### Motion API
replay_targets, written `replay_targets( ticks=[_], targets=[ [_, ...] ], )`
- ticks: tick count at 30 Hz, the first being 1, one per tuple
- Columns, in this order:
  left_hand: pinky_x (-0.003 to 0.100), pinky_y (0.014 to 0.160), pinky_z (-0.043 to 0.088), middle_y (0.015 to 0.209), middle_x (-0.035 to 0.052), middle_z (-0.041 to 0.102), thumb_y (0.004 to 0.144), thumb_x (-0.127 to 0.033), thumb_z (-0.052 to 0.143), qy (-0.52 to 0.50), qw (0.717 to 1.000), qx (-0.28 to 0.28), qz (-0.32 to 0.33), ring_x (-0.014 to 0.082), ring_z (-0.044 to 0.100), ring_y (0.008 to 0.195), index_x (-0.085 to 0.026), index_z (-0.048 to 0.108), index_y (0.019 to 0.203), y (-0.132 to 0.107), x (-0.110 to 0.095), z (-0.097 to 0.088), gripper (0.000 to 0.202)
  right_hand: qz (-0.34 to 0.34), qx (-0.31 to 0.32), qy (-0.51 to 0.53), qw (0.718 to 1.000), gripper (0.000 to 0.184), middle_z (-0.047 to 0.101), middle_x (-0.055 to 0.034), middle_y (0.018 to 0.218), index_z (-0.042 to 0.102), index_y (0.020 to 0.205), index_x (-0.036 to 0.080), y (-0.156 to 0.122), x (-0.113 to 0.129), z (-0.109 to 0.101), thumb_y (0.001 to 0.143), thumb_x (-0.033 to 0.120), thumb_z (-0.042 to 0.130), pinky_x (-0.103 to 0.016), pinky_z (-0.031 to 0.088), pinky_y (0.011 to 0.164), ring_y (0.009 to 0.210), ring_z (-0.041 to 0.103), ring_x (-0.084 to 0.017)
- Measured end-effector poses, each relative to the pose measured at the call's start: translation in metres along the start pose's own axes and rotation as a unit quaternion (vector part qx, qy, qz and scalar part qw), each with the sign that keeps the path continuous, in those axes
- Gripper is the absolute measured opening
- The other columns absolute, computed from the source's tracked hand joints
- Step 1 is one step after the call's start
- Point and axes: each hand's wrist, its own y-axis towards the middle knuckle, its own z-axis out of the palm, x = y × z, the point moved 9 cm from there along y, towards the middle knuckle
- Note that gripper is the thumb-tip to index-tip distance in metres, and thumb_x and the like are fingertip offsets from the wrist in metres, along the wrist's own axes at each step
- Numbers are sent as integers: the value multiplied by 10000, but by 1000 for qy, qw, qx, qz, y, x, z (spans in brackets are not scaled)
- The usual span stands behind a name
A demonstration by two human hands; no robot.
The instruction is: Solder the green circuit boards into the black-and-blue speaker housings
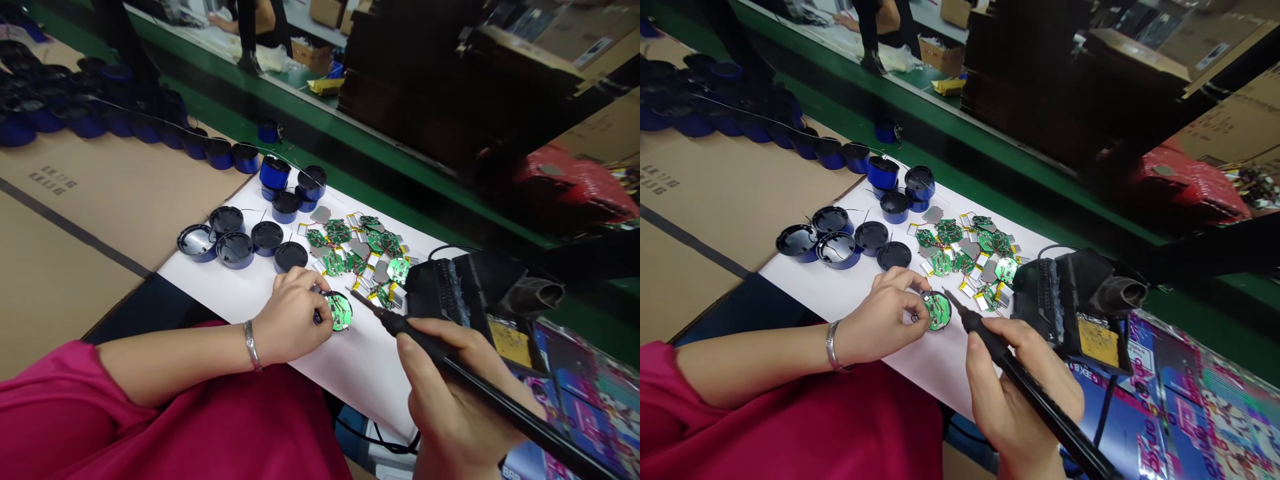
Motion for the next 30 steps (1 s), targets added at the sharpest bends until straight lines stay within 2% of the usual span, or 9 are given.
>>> replay_targets(
  ticks=[4,7,10,12,17,22,24,30],
  targets=[
    [476,959,366,1133,35,654,762,-195,679,1,1000,-4,1,271,517,1130,-241,759,672,0,0,0,129,-26,-7,7,1000,255,749,-31,951,694,1103,200,-17,-5,13,853,154,719,-265,575,685,725,710,-154],
    [468,937,374,1118,30,659,768,-199,668,6,1000,-10,5,265,527,1107,-237,752,675,0,-1,0,131,-68,-17,16,997,323,756,-44,950,654,1184,192,-33,-7,26,872,118,692,-279,595,696,763,730,-173],
    [459,936,373,1111,32,659,772,-201,666,11,1000,-15,6,258,534,1100,-228,740,666,-1,-2,-1,132,-133,10,19,991,332,755,-48,926,602,1241,183,-48,-3,44,919,106,619,-269,583,670,784,724,-165],
    [454,940,371,1106,33,658,773,-202,667,14,1000,-13,5,252,541,1091,-226,738,673,-1,-2,-1,126,-149,5,23,989,333,753,-58,920,589,1241,159,-55,-4,50,918,81,604,-263,574,667,779,712,-155],
    [459,947,367,1118,36,647,808,-224,650,36,999,14,14,245,559,1083,-229,734,707,0,-4,-1,131,-144,-40,22,989,343,752,-62,924,599,1202,124,-64,-9,50,876,21,624,-266,577,733,799,705,-145],
    [473,963,388,1115,55,629,797,-292,710,60,994,83,40,275,562,1141,-222,714,779,2,-11,1,72,-132,-50,24,990,352,754,-58,936,600,1208,151,-65,-9,50,877,37,633,-279,586,718,798,711,-155],
    [457,938,423,1111,72,619,758,-340,764,74,991,103,46,286,578,1119,-201,697,810,3,-13,3,163,-127,-51,29,990,341,754,-61,939,600,1203,156,-65,-10,50,882,45,630,-284,589,711,796,710,-155],
    [357,871,491,1061,72,618,797,-272,707,93,990,86,62,221,623,971,-176,645,740,8,-17,8,128,-120,-47,60,990,333,748,-77,951,589,1209,132,-64,-11,50,890,40,610,-281,597,697,811,706,-150]
  ],
)
